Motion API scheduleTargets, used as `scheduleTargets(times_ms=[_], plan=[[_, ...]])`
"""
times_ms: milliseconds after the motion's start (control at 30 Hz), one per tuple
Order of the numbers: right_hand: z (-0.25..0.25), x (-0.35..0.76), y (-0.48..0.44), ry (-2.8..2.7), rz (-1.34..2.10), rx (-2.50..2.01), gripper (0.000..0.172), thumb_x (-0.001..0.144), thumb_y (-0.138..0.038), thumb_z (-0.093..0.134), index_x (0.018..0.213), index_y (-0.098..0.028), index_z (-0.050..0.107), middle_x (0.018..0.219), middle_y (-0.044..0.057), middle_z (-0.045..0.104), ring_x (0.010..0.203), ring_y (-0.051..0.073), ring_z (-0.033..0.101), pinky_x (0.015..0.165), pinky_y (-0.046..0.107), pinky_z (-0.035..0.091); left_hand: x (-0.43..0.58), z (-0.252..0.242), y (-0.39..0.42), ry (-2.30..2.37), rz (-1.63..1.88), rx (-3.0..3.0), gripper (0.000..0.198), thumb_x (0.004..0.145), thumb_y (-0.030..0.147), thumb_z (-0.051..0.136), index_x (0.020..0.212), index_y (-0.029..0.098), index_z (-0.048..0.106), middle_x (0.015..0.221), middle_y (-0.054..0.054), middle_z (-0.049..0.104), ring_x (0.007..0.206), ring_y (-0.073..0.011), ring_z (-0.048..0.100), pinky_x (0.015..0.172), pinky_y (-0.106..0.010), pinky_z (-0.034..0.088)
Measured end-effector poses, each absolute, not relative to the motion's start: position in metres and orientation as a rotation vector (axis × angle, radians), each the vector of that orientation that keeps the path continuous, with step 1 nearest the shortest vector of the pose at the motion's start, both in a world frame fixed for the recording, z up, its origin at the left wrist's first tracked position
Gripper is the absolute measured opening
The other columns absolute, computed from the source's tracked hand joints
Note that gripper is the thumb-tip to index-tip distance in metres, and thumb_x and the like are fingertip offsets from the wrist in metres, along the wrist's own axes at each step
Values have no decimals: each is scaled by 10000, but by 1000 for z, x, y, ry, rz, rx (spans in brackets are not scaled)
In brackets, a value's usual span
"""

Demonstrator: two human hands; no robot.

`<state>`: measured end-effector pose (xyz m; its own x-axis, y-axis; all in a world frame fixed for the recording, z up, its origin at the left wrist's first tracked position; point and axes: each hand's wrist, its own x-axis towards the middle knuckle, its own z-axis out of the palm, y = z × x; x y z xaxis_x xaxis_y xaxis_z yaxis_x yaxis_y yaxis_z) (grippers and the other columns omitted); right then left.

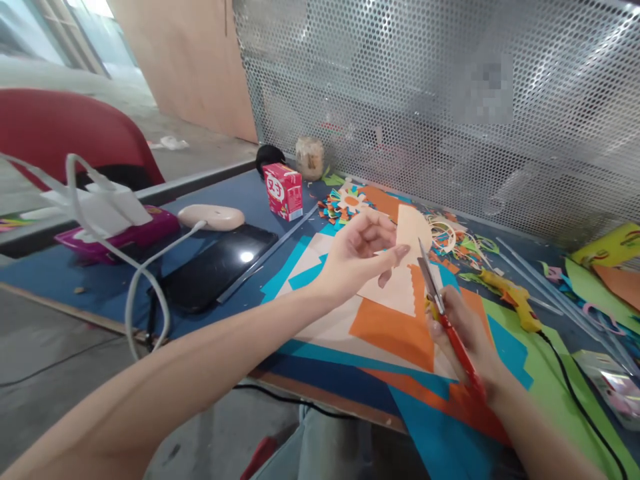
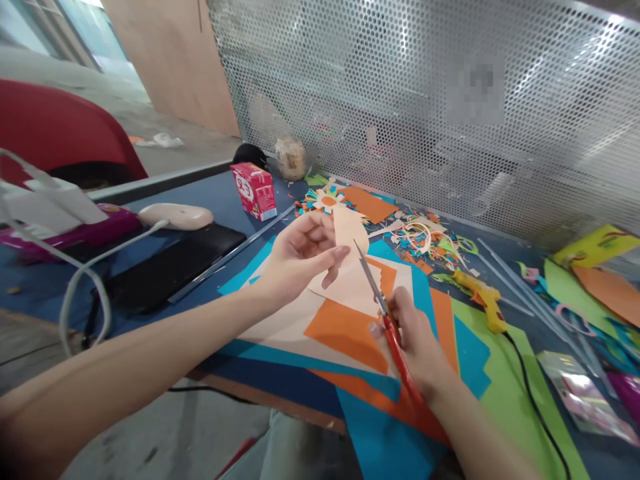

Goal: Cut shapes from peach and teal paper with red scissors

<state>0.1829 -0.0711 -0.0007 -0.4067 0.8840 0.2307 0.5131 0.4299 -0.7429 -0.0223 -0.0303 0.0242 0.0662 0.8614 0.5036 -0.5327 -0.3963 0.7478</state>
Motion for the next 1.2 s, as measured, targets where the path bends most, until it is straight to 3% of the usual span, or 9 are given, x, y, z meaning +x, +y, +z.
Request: scheduleTargets(times_ms=[267, 700, 1033, 1200], plan=[[0, 181, -70, -2107, 687, -1227, 240, 894, -428, 476, 798, -255, 340, 603, -63, 431, 512, 123, 373, 467, 260, 293, -21, 26, -32, 436, 1562, 1165, 351, 631, 187, 821, 800, 179, 514, 636, 54, 595, 456, -53, 519, 320, -153, 432], [-2, 179, -67, -2112, 675, -1265, 286, 901, -507, 414, 810, -252, 322, 621, -57, 432, 534, 122, 366, 485, 259, 314, -16, 21, -33, 469, 1461, 1074, 351, 602, 165, 829, 750, 174, 511, 588, 66, 601, 376, -67, 528, 337, -194, 436], [-3, 177, -69, -2086, 634, -1313, 269, 883, -476, 451, 792, -255, 327, 586, -67, 416, 491, 123, 398, 448, 244, 313, -14, 21, -35, 564, 1274, 994, 301, 585, 262, 840, 744, 139, 616, 624, -22, 664, 524, -94, 583, 384, -178, 325], [-3, 177, -69, -2118, 559, -1273, 240, 875, -408, 470, 774, -259, 311, 568, -72, 412, 462, 120, 392, 439, 244, 302, -13, 25, -39, 565, 1202, 1005, 312, 584, 280, 832, 706, 142, 581, 536, -18, 635, 440, -59, 505, 382, -173, 241]])
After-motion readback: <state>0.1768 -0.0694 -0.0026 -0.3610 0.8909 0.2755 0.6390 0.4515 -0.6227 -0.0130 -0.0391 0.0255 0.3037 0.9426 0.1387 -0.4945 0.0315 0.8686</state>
